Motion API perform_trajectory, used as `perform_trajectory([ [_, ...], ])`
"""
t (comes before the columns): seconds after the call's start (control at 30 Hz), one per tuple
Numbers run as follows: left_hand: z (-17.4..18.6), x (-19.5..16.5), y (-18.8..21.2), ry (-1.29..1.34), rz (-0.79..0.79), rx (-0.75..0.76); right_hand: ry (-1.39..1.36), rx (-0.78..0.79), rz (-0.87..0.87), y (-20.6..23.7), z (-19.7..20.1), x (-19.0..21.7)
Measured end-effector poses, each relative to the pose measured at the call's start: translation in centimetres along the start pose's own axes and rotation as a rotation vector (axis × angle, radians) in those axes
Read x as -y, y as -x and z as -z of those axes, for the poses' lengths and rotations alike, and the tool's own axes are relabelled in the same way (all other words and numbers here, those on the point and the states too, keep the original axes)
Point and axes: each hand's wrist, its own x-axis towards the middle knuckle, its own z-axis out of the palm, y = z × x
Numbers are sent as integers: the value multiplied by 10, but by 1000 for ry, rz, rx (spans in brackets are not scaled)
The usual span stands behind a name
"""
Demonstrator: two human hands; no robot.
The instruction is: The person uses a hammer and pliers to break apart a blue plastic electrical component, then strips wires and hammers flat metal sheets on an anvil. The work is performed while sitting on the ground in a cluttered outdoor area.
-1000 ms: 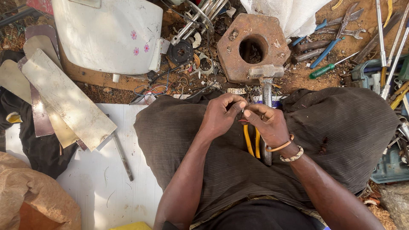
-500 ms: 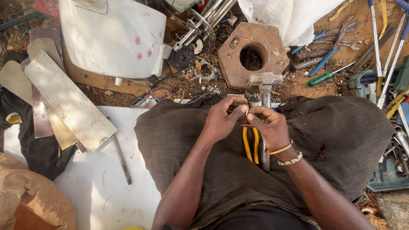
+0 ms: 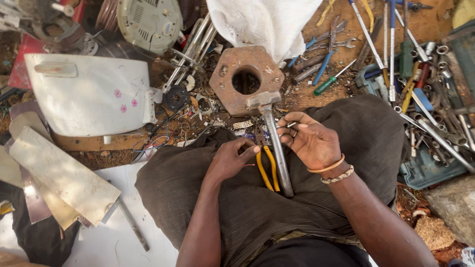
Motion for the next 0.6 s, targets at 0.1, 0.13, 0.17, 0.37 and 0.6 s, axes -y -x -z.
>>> perform_trajectory([
  [0.1, -8, -1, 2, -1, 55, 150, 446, -42, 75, 35, -5, 26],
  [0.13, -13, 1, 1, -145, 5, 187, 645, -90, 115, 54, -3, 33],
  [0.17, -18, 5, 1, -292, -50, 228, 855, -174, 300, 76, 1, 40],
  [0.37, -46, 84, -37, -862, -91, 358, 1665, -992, 768, 258, 107, 94],
  [0.6, -50, 183, -88, -1164, -205, 426, 1645, -1918, 818, 527, 169, 154],
])
